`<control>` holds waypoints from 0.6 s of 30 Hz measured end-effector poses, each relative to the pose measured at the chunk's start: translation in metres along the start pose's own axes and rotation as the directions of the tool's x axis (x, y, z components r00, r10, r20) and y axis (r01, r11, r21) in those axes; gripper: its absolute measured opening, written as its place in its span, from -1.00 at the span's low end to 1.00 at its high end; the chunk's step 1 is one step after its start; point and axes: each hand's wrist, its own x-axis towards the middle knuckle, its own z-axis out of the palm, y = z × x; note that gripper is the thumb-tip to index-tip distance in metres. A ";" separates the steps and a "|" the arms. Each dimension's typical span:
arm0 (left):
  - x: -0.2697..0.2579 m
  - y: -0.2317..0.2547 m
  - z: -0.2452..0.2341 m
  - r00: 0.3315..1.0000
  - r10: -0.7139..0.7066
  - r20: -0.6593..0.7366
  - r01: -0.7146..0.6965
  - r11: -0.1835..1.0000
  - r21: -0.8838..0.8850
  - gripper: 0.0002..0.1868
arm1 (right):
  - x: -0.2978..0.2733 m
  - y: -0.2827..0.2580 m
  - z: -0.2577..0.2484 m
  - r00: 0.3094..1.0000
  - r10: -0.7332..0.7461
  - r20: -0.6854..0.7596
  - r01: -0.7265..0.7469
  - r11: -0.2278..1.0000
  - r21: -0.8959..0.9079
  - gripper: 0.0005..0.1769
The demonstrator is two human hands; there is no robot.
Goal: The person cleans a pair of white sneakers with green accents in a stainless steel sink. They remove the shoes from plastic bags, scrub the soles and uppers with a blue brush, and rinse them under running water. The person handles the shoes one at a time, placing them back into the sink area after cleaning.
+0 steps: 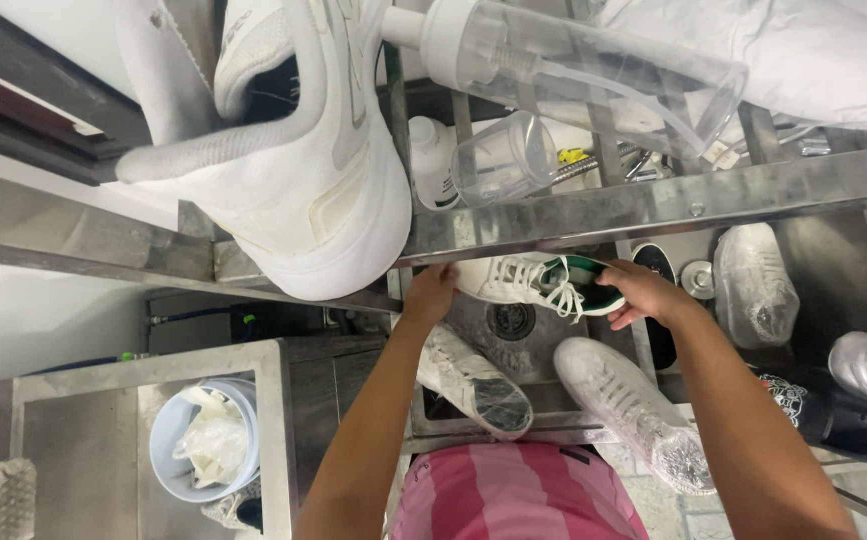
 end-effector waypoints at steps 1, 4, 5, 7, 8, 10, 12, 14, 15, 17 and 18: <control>-0.011 -0.005 -0.006 0.985 0.156 -0.075 -0.152 0.987 0.053 -0.62 | 0.007 0.003 0.003 1.000 0.028 0.006 -0.028 0.999 -0.015 -0.35; -0.049 -0.014 -0.019 0.901 0.394 -0.183 -0.366 0.915 0.169 -0.64 | 0.027 0.002 0.019 0.997 0.078 0.015 -0.077 0.992 -0.100 -0.36; -0.070 -0.014 -0.022 0.929 0.327 -0.172 -0.305 0.942 0.141 -0.65 | 0.030 -0.001 0.027 0.997 0.078 0.009 -0.076 0.986 -0.149 -0.36; -0.112 -0.014 -0.030 0.933 0.310 -0.185 -0.293 0.949 0.115 -0.67 | 0.025 -0.013 0.040 0.997 0.064 -0.051 -0.075 0.967 -0.243 -0.33; -0.130 -0.014 -0.033 0.909 0.362 -0.206 -0.344 0.931 0.118 -0.67 | 0.017 -0.020 0.046 0.993 0.050 -0.106 -0.079 0.955 -0.285 -0.30; -0.155 -0.020 -0.032 0.939 0.193 -0.285 -0.173 0.981 0.092 -0.69 | -0.004 -0.032 0.052 0.975 -0.008 -0.220 -0.086 0.907 -0.412 -0.22; -0.170 -0.033 -0.025 0.956 0.017 -0.294 0.003 0.998 0.066 -0.70 | -0.026 -0.037 0.051 0.939 -0.107 -0.326 -0.104 0.816 -0.569 -0.12; -0.181 -0.051 -0.013 0.957 -0.164 -0.240 0.183 0.981 0.061 -0.67 | -0.044 -0.033 0.038 0.868 -0.315 -0.385 -0.020 0.751 -0.660 -0.05; -0.187 -0.059 -0.006 0.964 -0.157 -0.216 0.164 0.986 0.012 -0.66 | -0.052 -0.030 0.035 0.817 -0.415 -0.400 0.014 0.708 -0.706 -0.02; -0.193 -0.074 0.007 0.973 -0.140 -0.184 0.125 0.988 -0.091 -0.62 | -0.071 -0.025 0.028 0.715 -0.519 -0.469 0.014 0.681 -0.732 0.00; -0.193 -0.079 0.014 0.967 -0.154 -0.201 0.137 0.986 -0.095 -0.62 | -0.081 -0.022 0.024 0.660 -0.569 -0.491 0.014 0.662 -0.749 0.01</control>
